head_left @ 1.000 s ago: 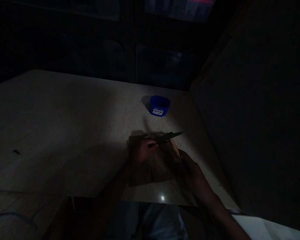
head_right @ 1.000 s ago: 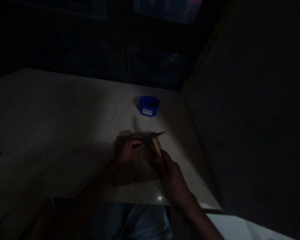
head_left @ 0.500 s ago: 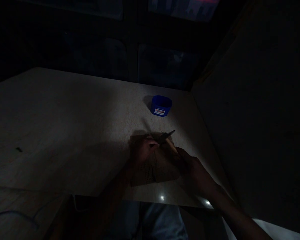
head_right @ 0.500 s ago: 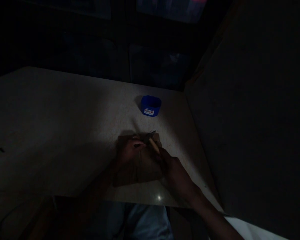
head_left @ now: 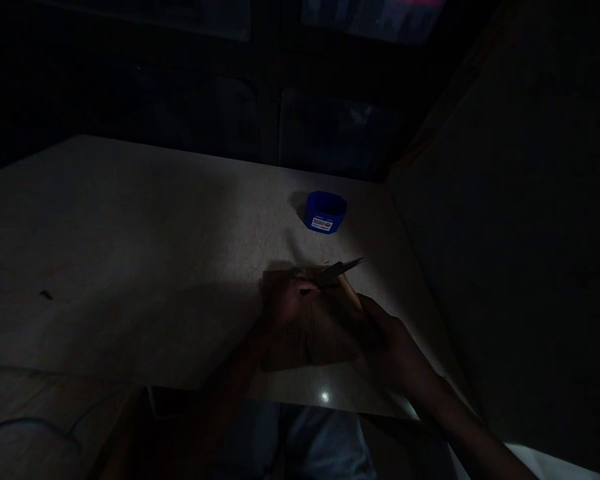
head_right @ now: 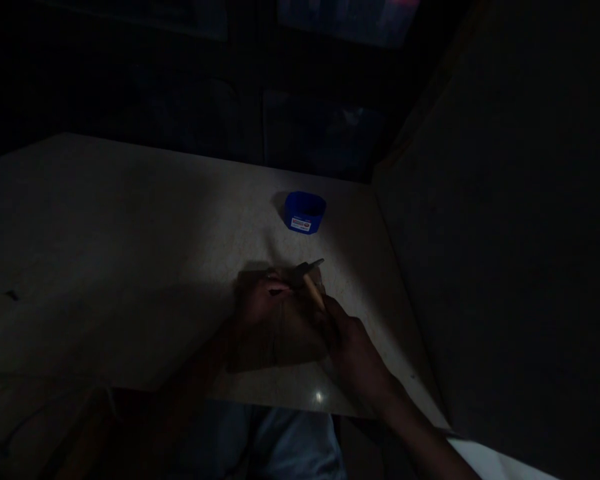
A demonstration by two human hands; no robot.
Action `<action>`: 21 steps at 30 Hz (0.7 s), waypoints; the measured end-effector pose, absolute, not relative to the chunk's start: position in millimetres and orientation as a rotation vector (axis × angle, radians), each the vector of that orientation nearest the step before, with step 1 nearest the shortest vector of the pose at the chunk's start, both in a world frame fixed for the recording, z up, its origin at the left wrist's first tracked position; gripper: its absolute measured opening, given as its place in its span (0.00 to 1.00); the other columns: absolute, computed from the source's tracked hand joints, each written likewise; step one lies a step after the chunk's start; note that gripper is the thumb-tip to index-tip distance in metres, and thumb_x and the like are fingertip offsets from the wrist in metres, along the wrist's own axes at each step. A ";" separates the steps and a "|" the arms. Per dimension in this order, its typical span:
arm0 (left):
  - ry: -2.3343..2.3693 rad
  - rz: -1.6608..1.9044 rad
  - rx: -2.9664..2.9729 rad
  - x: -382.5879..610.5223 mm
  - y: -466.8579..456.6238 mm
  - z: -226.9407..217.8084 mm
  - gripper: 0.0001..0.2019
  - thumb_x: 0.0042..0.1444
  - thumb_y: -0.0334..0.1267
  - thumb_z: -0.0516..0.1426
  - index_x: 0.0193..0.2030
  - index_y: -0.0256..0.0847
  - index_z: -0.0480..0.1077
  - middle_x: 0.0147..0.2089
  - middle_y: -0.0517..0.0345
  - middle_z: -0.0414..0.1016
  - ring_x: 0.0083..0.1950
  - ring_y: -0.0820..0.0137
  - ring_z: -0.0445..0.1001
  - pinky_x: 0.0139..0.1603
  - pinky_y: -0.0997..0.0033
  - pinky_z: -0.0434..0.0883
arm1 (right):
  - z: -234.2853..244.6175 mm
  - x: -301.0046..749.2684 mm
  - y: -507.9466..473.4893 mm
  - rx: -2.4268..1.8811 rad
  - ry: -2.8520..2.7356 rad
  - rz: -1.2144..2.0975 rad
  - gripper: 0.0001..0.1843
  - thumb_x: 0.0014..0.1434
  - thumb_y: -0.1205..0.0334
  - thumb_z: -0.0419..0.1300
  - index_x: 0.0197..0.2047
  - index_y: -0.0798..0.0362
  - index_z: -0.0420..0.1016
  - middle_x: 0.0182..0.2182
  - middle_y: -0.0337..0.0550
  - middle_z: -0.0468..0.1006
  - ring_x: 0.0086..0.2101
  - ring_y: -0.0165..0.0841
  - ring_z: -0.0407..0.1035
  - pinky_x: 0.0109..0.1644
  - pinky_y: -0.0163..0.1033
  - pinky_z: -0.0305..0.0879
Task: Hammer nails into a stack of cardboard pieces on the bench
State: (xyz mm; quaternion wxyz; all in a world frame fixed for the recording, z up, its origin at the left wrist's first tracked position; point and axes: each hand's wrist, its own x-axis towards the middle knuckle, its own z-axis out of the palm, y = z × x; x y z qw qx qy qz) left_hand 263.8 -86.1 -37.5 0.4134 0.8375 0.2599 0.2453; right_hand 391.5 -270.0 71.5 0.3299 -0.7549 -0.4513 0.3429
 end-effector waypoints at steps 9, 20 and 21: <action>0.664 0.630 2.128 264.9 -87.0 -37.1 0.07 0.58 0.33 0.64 0.29 0.40 0.80 0.33 0.58 0.79 0.34 0.71 0.74 0.36 0.71 0.67 | 67.2 389.7 -269.6 -2.002 -1.216 1.013 0.29 0.70 0.48 0.48 0.67 0.54 0.65 0.38 0.52 0.85 0.36 0.43 0.81 0.40 0.39 0.71; 0.666 0.675 2.064 264.4 -86.5 -42.2 0.05 0.58 0.39 0.64 0.37 0.42 0.81 0.37 0.56 0.81 0.38 0.68 0.77 0.41 0.69 0.71 | 68.9 397.6 -272.6 -1.948 -1.157 0.814 0.28 0.69 0.46 0.51 0.65 0.53 0.69 0.48 0.53 0.83 0.47 0.45 0.78 0.43 0.40 0.73; 0.671 0.669 2.056 264.2 -86.4 -41.5 0.05 0.58 0.40 0.65 0.38 0.42 0.81 0.37 0.56 0.82 0.39 0.68 0.78 0.41 0.68 0.71 | 68.4 398.5 -273.2 -1.957 -1.148 0.802 0.28 0.69 0.46 0.51 0.64 0.53 0.69 0.48 0.53 0.83 0.45 0.44 0.79 0.42 0.39 0.73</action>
